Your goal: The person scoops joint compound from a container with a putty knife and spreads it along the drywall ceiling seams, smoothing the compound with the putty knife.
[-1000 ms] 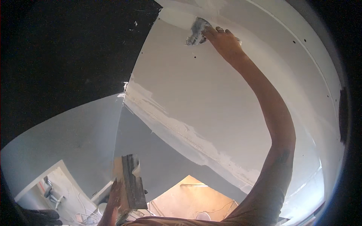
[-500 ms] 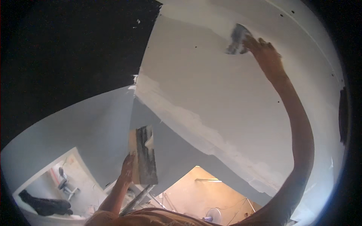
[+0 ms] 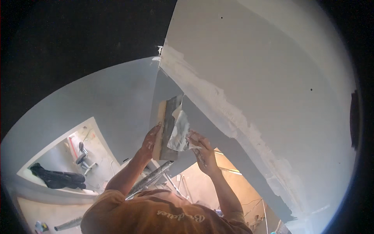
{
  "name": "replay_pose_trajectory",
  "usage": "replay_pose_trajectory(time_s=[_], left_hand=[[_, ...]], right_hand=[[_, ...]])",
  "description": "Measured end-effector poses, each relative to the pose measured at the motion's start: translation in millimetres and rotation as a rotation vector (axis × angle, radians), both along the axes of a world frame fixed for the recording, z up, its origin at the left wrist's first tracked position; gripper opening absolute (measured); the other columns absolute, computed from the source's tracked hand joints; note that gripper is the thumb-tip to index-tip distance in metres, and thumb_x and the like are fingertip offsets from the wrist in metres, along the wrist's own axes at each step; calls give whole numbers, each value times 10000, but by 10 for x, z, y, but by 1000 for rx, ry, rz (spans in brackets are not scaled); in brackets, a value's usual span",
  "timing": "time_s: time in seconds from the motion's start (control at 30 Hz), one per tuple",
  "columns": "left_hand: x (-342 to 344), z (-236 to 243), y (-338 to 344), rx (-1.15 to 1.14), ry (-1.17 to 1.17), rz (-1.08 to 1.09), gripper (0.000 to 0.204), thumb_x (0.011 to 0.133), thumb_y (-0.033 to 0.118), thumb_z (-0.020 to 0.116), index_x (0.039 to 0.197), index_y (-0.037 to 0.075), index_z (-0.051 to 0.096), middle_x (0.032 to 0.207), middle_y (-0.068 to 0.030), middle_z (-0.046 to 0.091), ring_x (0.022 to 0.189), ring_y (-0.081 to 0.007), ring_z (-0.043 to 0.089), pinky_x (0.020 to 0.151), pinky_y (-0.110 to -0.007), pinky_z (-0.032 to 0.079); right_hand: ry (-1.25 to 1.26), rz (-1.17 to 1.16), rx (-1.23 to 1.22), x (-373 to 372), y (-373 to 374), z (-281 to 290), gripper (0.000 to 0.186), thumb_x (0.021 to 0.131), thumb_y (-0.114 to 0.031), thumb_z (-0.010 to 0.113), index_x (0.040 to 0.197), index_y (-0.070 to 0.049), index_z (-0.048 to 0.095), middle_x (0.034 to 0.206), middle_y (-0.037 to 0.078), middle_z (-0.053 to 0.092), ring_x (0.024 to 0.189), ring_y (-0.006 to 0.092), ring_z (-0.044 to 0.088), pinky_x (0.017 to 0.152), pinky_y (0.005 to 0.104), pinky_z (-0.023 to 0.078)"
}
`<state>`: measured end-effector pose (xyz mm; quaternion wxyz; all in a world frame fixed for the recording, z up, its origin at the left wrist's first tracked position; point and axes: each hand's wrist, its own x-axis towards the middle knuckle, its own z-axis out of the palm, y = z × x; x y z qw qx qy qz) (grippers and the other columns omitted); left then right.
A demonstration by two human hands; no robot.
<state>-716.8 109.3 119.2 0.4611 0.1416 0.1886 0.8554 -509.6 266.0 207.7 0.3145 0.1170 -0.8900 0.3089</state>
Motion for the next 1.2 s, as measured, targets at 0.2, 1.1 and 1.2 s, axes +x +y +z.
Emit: replay_pose_trajectory(time_s=[0.2, 1.1, 1.2], left_hand=[[-73, 314, -439, 43, 156, 214, 364, 1007, 293, 583, 1295, 73, 558, 1097, -81, 653, 947, -203, 658, 848, -355, 573], [304, 145, -384, -189, 190, 131, 475, 951, 311, 688, 1339, 72, 552, 1131, -25, 642, 1011, -158, 604, 842, -302, 508], [164, 91, -482, -444, 237, 260, 434, 971, 317, 656, 1327, 86, 567, 1074, -27, 644, 983, -162, 621, 831, -325, 533]], right_hand=[[-34, -213, -439, 302, 242, -457, 333, 963, 62, 476, 1288, 46, 543, 1303, 207, 596, 1190, 287, 602, 961, 359, 500], [45, -66, -153, 12, -137, -156, 298, 974, -23, 522, 1254, -39, 624, 1352, 164, 579, 1143, 267, 583, 744, 337, 527], [-125, -288, 345, 58, -172, -79, 461, 905, 76, 493, 1313, -83, 635, 1438, 158, 524, 1288, 350, 541, 859, 366, 536]])
